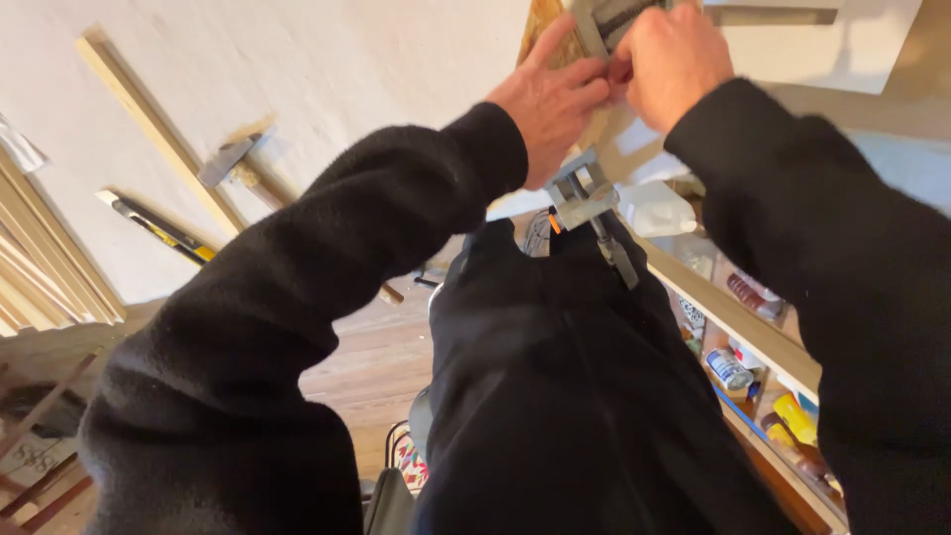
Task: The person assembles a wooden picture frame at a workbench. They fit mitered frame pieces together, apply wood glue to the joint of a frame section, tap a piece into place with a hammer, and secure a corner in a corner clamp, tightening the clamp by hand.
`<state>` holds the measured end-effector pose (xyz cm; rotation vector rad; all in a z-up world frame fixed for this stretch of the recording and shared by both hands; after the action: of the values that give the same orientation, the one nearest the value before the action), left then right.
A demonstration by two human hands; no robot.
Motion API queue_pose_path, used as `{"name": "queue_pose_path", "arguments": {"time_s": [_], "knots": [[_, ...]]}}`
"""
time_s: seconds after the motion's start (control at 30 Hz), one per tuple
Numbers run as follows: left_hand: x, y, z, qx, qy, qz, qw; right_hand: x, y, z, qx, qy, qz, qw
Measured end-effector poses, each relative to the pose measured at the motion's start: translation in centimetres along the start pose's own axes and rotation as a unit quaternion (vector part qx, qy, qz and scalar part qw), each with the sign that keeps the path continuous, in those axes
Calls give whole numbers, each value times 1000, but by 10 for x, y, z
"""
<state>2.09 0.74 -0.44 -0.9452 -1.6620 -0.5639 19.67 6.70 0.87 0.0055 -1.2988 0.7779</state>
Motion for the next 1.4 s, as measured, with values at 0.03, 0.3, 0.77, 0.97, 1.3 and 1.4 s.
{"name": "queue_pose_path", "arguments": {"time_s": [0.03, 0.3, 0.77, 0.97, 1.3, 1.4], "knots": [[1, 0, 1, 4, -4, -6, 1000, -1, 2, 0, -10, -2, -10, 1000], [9, 4, 6, -7, -22, 8, 1000, -8, -6, -9, -11, 28, -30, 999], [40, 3, -1, -55, -39, 48, 997, -52, -194, 4, -148, 235, -96, 956], [49, 9, -3, -52, -43, 97, 993, -122, -239, 52, -200, 352, -159, 900], [56, 16, -5, -47, -38, 136, 989, -177, -244, 47, -218, 496, -222, 811], [57, 16, -5, -42, -45, 133, 989, -211, -249, 32, -259, 693, -105, 664]]}}
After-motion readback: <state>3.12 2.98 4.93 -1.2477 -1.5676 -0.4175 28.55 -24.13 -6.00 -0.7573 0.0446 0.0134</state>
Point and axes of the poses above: each hand's wrist, its own y-axis towards the middle knuckle, its own x-axis out of the back of the hand, z = x × y, the point moved 2 cm from there along y, towards the middle knuckle, and after that the axes turned 7 degrees about -y, right-handed, at the moved point
